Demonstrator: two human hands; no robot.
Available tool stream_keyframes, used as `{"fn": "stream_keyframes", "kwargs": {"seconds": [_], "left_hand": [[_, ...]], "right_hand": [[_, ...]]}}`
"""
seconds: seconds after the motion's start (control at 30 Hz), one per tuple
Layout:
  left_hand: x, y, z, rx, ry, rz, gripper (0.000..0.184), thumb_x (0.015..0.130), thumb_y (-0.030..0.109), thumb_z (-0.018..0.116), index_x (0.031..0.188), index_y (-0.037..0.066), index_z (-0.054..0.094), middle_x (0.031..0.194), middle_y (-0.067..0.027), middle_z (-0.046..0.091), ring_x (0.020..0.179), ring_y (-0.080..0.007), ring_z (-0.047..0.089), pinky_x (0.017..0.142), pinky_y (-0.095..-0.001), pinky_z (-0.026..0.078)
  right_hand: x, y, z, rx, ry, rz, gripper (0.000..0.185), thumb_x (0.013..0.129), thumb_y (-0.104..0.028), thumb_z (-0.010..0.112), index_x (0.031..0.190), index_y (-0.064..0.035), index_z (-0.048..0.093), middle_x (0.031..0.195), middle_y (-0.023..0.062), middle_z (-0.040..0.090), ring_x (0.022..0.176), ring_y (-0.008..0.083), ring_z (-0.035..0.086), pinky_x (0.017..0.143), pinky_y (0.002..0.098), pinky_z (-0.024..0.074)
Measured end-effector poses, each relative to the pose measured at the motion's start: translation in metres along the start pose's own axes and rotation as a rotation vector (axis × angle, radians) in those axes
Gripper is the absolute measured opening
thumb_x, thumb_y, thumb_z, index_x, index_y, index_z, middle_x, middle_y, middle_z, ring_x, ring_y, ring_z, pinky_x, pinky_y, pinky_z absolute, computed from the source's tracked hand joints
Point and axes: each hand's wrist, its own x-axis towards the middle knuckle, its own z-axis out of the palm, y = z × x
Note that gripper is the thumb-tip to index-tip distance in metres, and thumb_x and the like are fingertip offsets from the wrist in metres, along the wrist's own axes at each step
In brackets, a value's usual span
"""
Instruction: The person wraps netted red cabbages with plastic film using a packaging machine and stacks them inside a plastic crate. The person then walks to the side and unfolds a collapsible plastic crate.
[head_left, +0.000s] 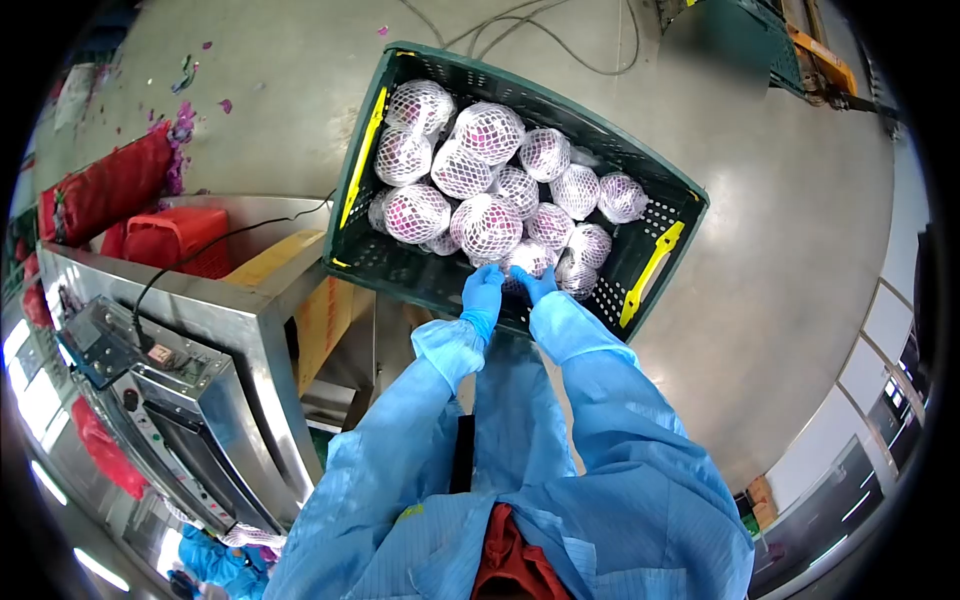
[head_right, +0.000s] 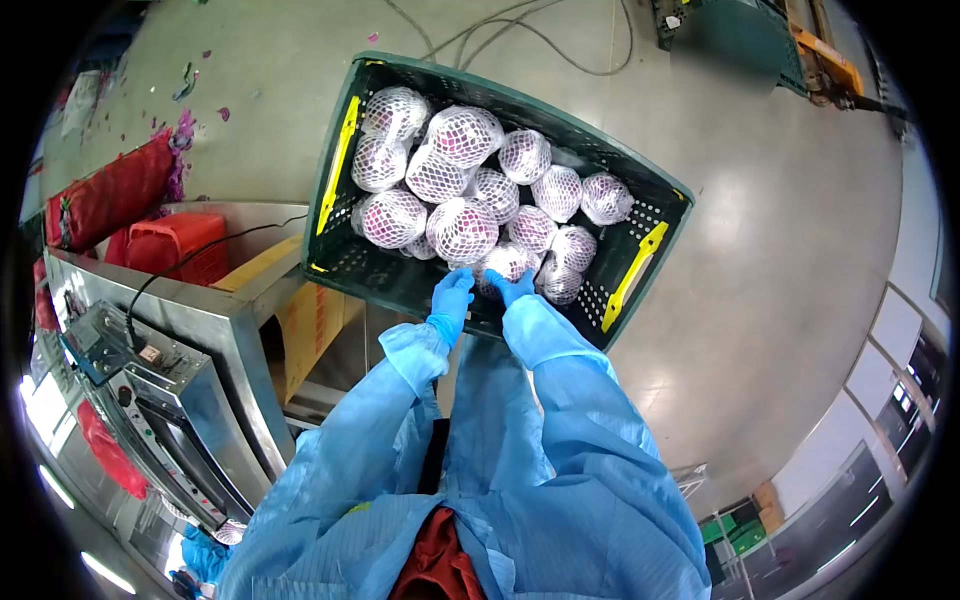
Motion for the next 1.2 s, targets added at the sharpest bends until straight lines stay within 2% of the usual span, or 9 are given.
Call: {"fn": "stream_keyframes", "kwargs": {"seconds": [0.27, 0.4, 0.47, 0.53, 0.67, 0.87, 1.0, 1.13, 1.2], "left_hand": [[-0.091, 0.041, -0.062, 0.062, -0.033, 0.322, 0.026, 0.091, 0.014, 0.055, 0.115, 0.005, 0.061, 0.112, -0.005, 0.058, 0.096, -0.0156, 0.056, 0.08, -0.0305, 0.05], [-0.147, 0.037, -0.114, -0.078, -0.007, 0.323, 0.026, 0.091, 0.013, 0.054, 0.115, 0.005, 0.06, 0.109, -0.0046, 0.06, 0.096, -0.0149, 0.057, 0.082, -0.0303, 0.049], [-0.188, 0.039, -0.145, -0.231, -0.013, 0.279, 0.026, 0.092, 0.013, 0.054, 0.116, 0.004, 0.059, 0.11, -0.005, 0.06, 0.098, -0.0149, 0.057, 0.083, -0.0305, 0.049], [-0.231, 0.03, -0.178, -0.299, -0.015, 0.291, 0.027, 0.092, 0.012, 0.054, 0.117, 0.003, 0.058, 0.113, -0.0056, 0.06, 0.099, -0.0152, 0.057, 0.086, -0.0307, 0.048], [-0.334, 0.017, -0.244, -0.277, 0.123, 0.38, 0.028, 0.093, 0.012, 0.051, 0.12, 0.004, 0.056, 0.115, -0.0078, 0.058, 0.101, -0.0172, 0.057, 0.09, -0.0313, 0.046], [-0.467, -0.037, -0.368, -0.633, 0.901, 0.778, 0.028, 0.088, 0.005, 0.053, 0.116, 0.002, 0.058, 0.109, -0.0107, 0.058, 0.101, -0.0212, 0.056, 0.09, -0.0315, 0.044], [-0.502, -0.119, -0.484, -0.446, 1.703, 0.699, 0.036, 0.088, 0.005, 0.051, 0.124, 0.001, 0.05, 0.115, -0.0104, 0.052, 0.108, -0.0204, 0.05, 0.094, -0.033, 0.039], [-0.538, -0.16, -0.588, -0.537, 1.776, 0.578, 0.042, 0.089, 0.01, 0.052, 0.129, 0.0, 0.046, 0.123, -0.012, 0.049, 0.117, -0.022, 0.044, 0.097, -0.0346, 0.037], [-0.515, -0.201, -0.655, -0.298, 1.837, 0.623, 0.053, 0.09, 0.023, 0.056, 0.135, 0.0, 0.039, 0.129, -0.0204, 0.045, 0.119, -0.0332, 0.042, 0.1, -0.0414, 0.033]], "right_hand": [[-0.037, -0.053, -0.026, -0.664, 0.056, -0.031, 0.12, 0.064, -0.067, 0.068, 0.146, -0.0007, 0.011, 0.138, 0.0299, 0.037, 0.126, 0.041, 0.041, 0.105, 0.0421, 0.0348], [-0.089, -0.061, -0.018, -0.935, 0.177, -0.377, 0.096, 0.07, -0.051, 0.07, 0.14, -0.0016, 0.028, 0.122, 0.0277, 0.05, 0.109, 0.0394, 0.054, 0.093, 0.0429, 0.0438], [-0.107, -0.038, -0.004, -0.823, 0.342, -0.859, 0.065, 0.077, -0.031, 0.072, 0.128, -0.0018, 0.046, 0.109, 0.024, 0.057, 0.099, 0.0393, 0.057, 0.089, 0.0434, 0.0455], [-0.208, -0.09, 0.017, -0.373, -0.093, -0.777, 0.037, 0.084, -0.014, 0.065, 0.117, -0.002, 0.054, 0.102, 0.0184, 0.059, 0.092, 0.0306, 0.06, 0.082, 0.038, 0.0481], [-0.379, -0.159, 0.081, -0.58, -0.594, -1.217, 0.017, 0.085, -0.001, 0.058, 0.101, -0.0041, 0.064, 0.091, 0.0115, 0.061, 0.078, 0.0212, 0.061, 0.066, 0.0301, 0.0494], [-0.614, -0.149, 0.248, -0.707, -1.491, -1.437, 0.026, 0.084, 0.0, 0.058, 0.109, -0.0035, 0.062, 0.099, 0.0115, 0.06, 0.088, 0.0194, 0.061, 0.076, 0.0285, 0.0489], [-0.679, -0.046, 0.367, -0.759, -1.611, -1.193, 0.053, 0.084, -0.014, 0.064, 0.131, -0.0001, 0.044, 0.111, 0.0152, 0.058, 0.1, 0.0232, 0.06, 0.084, 0.0331, 0.049], [-0.699, 0.031, 0.491, -0.787, -1.488, -1.323, 0.074, 0.08, -0.024, 0.069, 0.139, 0.0001, 0.031, 0.121, 0.0193, 0.052, 0.107, 0.0297, 0.055, 0.089, 0.0369, 0.0465], [-0.704, 0.049, 0.558, -0.646, -1.395, -1.461, 0.078, 0.08, -0.029, 0.069, 0.139, 0.0025, 0.029, 0.125, 0.0227, 0.048, 0.114, 0.0355, 0.049, 0.095, 0.0393, 0.042]]}}
